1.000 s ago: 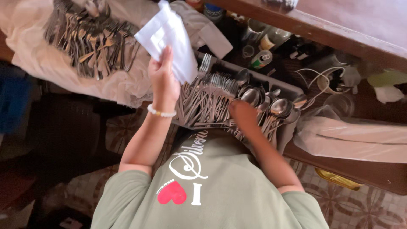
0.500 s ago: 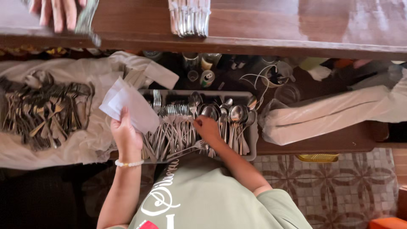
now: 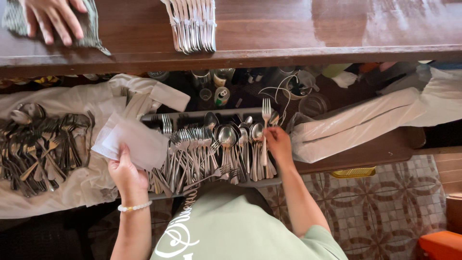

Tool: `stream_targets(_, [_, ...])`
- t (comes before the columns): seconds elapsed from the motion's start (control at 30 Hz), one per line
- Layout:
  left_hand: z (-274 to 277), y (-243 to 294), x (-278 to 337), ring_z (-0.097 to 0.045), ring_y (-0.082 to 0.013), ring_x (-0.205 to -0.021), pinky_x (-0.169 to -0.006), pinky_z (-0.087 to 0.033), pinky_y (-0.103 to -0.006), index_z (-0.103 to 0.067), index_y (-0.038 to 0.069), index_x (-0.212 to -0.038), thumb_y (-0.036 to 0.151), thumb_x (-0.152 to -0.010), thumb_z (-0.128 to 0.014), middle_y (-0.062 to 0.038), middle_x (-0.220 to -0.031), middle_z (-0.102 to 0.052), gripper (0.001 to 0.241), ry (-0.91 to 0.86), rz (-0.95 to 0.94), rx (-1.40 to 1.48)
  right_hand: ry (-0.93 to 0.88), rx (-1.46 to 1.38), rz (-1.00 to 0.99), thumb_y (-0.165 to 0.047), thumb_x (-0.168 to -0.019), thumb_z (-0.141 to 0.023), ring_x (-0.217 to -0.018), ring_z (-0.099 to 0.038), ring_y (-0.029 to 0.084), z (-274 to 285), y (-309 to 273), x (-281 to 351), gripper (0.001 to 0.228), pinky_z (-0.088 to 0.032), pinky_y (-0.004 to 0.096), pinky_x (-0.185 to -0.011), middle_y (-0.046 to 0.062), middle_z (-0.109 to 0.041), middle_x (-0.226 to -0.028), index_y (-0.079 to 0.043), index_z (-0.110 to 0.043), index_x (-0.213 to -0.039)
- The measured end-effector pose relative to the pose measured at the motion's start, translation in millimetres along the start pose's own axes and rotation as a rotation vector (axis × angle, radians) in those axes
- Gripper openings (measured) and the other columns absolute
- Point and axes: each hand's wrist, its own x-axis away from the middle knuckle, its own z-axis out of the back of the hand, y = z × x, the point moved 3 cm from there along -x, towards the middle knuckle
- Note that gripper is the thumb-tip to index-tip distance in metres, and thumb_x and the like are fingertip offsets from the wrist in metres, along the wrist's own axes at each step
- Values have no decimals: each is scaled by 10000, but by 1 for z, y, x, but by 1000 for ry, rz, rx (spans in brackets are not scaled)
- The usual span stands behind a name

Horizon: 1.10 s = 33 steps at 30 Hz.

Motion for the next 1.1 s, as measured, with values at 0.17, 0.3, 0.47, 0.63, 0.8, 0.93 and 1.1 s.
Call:
stream_targets(0.17, [0, -1, 3, -690, -214, -1142, -1016, -568, -378, -606, -5, -1306, 49, -1047, -556, -90, -1261, -688, 270, 4, 26, 0, 4, 27, -144, -265, -939, -734, -706, -627, 79, 23, 31, 19, 295, -450, 212, -577, 15, -735, -820, -34, -676, -1115])
stream_targets(0.3, [-2, 1, 5, -685, -208, -1131, -995, -570, -370, -610, -2, -1301, 52, -1056, -562, -84, -1249, -684, 255, 22, 29, -24, 19, -18, -176, -253, -955, -715, -648, -526, 78, 29, 55, 22, 289, -366, 235, -560, 4, -719, -806, -22, -660, -1121])
stream_targets(0.47, [-5, 3, 4, -678, -202, -1152, -1005, -565, -356, -608, -6, -1309, 49, -1071, -566, -84, -1265, -681, 247, 36, 18, -37, 54, -7, -97, -229, -941, -735, -701, -625, 46, 34, 58, 21, 271, -450, 201, -641, 28, -727, -795, -15, -668, -1093])
stream_targets(0.63, [-4, 6, 5, -698, -220, -1125, -983, -587, -370, -614, -15, -1296, 54, -1063, -549, -109, -1252, -686, 253, 32, 20, -41, 80, -9, -113, -228, -930, -737, -621, -540, 59, 43, 63, 20, 254, -383, 225, -563, 37, -736, -806, -23, -681, -1070])
stream_targets(0.8, [8, -2, -3, -709, -233, -1052, -902, -616, -392, -626, -14, -1282, 49, -1023, -570, -112, -1191, -698, 272, 78, 10, -62, 20, 38, -102, -247, -964, -704, -586, -537, 60, 54, 69, 15, 231, -412, 230, -526, 39, -747, -817, -43, -679, -1067])
stream_targets(0.93, [11, -14, 6, -695, -242, -1021, -895, -599, -396, -642, -50, -1254, 62, -1080, -615, -127, -1159, -708, 208, -36, 36, 40, 13, 19, -118, -244, -973, -721, -615, -556, 49, 49, 69, 20, 236, -430, 216, -542, 35, -754, -841, -45, -651, -1079])
stream_targets(1.1, [8, -7, 14, -709, -208, -1060, -949, -595, -379, -637, -10, -1249, 73, -1032, -613, -93, -1179, -715, 234, -8, 76, 52, -9, 62, -134, -228, -941, -724, -639, -634, 45, 31, 71, 25, 237, -475, 218, -533, 10, -744, -829, -36, -658, -1064])
